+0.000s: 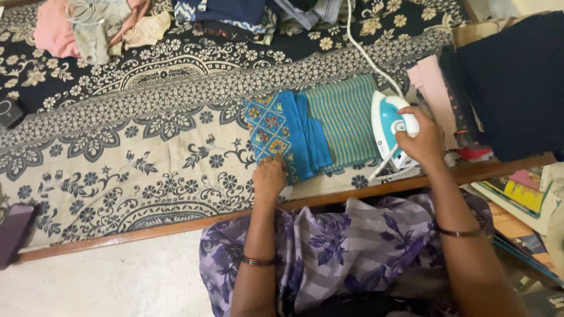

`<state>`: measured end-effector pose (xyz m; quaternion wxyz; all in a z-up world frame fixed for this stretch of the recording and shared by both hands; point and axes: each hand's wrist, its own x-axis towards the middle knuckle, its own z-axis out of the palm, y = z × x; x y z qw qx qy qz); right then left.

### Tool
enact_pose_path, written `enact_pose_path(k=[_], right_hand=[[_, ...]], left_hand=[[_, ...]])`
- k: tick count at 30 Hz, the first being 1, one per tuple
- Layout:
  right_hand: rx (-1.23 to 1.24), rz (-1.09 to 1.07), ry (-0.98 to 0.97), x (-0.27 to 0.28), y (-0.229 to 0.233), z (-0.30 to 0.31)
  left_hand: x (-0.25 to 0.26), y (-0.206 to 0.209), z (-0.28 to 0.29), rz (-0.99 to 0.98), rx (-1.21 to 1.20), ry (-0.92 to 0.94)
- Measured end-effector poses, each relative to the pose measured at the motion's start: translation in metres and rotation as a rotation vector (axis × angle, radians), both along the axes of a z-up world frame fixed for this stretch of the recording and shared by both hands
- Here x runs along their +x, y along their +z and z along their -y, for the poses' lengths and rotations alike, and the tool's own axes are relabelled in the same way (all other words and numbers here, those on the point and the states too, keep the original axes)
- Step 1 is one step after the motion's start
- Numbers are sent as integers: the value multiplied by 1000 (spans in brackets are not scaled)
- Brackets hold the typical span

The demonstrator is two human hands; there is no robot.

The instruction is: The person irons a folded blue patterned cloth on a patterned rug, then switches to ironing a pair of light blue jeans. They smooth the fabric with their hands and use a white electric iron to press the garment.

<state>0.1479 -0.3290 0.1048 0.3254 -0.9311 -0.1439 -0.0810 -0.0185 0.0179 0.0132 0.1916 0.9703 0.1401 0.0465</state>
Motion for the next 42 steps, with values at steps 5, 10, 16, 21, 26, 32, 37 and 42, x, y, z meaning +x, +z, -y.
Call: enact_pose_path(k=[5, 10, 16, 21, 26, 32, 37, 42], right_hand=[[154, -76, 278, -35, 27, -24], [251, -255, 447, -81, 32, -70], [303, -135, 739, -121, 41, -116], [358, -116, 726, -127, 13, -147], [355, -19, 656, -132, -11, -169], [244, 39, 575, -132, -31, -176], [123, -72, 481, -106, -47, -163], [198, 166, 455, -74, -39, -140]], left_hand=[[-1, 6, -5, -1, -39, 1], [-22, -7, -27, 55, -3, 94], [-39, -39, -49, -11, -50, 260], [-44, -46, -43, 20, -82, 237], [-44, -49, -36, 73, -1, 288], [-39, -38, -35, -36, -113, 357], [-38, -29, -34, -103, -127, 366], [-40, -31, -31, -55, -100, 355]])
